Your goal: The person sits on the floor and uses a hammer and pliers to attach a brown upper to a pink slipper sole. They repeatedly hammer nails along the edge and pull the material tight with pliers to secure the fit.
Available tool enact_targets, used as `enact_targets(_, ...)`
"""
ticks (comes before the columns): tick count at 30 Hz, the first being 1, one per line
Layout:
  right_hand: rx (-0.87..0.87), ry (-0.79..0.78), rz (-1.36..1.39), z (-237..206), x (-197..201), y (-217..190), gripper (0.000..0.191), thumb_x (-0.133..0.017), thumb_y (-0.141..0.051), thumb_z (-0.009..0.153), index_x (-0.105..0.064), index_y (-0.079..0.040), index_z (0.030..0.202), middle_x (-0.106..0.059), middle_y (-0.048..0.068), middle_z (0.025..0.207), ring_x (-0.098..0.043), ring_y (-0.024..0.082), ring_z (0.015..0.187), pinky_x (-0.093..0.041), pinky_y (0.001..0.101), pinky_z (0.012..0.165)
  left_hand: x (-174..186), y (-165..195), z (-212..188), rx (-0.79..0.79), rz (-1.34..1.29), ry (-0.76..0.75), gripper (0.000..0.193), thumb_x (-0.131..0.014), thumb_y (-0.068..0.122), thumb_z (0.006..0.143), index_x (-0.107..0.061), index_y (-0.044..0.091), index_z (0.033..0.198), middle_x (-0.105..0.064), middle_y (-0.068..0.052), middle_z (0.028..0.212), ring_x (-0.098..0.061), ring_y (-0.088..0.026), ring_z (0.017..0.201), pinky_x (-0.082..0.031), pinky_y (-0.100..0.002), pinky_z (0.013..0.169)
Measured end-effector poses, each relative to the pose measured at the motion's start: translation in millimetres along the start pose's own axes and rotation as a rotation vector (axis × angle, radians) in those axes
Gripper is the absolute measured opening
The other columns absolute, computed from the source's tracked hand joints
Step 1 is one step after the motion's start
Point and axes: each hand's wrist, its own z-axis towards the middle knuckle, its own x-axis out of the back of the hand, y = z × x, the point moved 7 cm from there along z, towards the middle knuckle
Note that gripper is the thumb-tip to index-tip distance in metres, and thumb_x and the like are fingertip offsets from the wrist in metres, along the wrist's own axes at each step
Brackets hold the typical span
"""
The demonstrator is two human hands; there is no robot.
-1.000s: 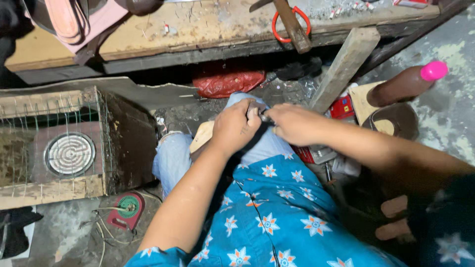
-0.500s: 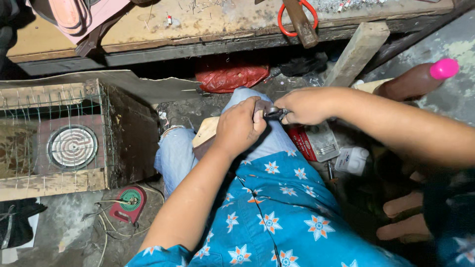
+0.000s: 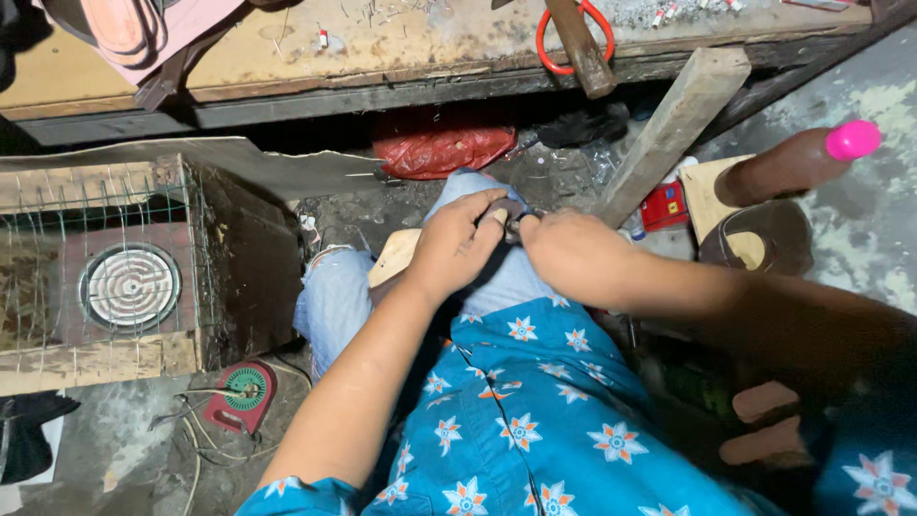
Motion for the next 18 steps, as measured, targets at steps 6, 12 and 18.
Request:
enact_targets(6, -0.019, 0.192, 0.023, 5, 8, -15, 0.014, -0.054, -0.006, 0.086, -0.057, 0.004, 0.095, -0.068, 0.024, 0.091, -0.067, 0.041, 0.089, -0.055, 0.0485, 0.077, 11, -4, 5, 0.17, -0.044, 0.072, 0.035, -0.057, 0.023, 0.094, -0.07, 0.003, 0.118, -0.075, -0.02, 0.105, -0.076, -0.034, 0.094, -0.059, -0.04, 0.085)
enact_targets(12, 0.041, -0.166, 0.393, 15, 0, 28, 0.03, -0.065, -0.022, 0.087, -0.063, -0.007, 0.113, -0.07, 0.018, 0.105, -0.065, 0.041, 0.101, -0.05, 0.0498, 0.088, 13, 14, -2, 0.055, 0.171, 0.124, 0.033, -0.058, 0.019, 0.092, -0.069, 0.003, 0.118, -0.073, -0.023, 0.106, -0.07, -0.042, 0.097, -0.056, -0.047, 0.087)
enact_targets(18, 0.157, -0.426, 0.602, 26, -1, 34, 0.031, -0.064, -0.029, 0.09, -0.066, -0.009, 0.114, -0.076, 0.011, 0.101, -0.071, 0.025, 0.094, -0.053, 0.0385, 0.088, 16, 17, -5, 0.038, 0.157, 0.087, 0.035, -0.057, 0.019, 0.091, -0.066, 0.004, 0.121, -0.072, -0.023, 0.107, -0.069, -0.043, 0.1, -0.055, -0.047, 0.089)
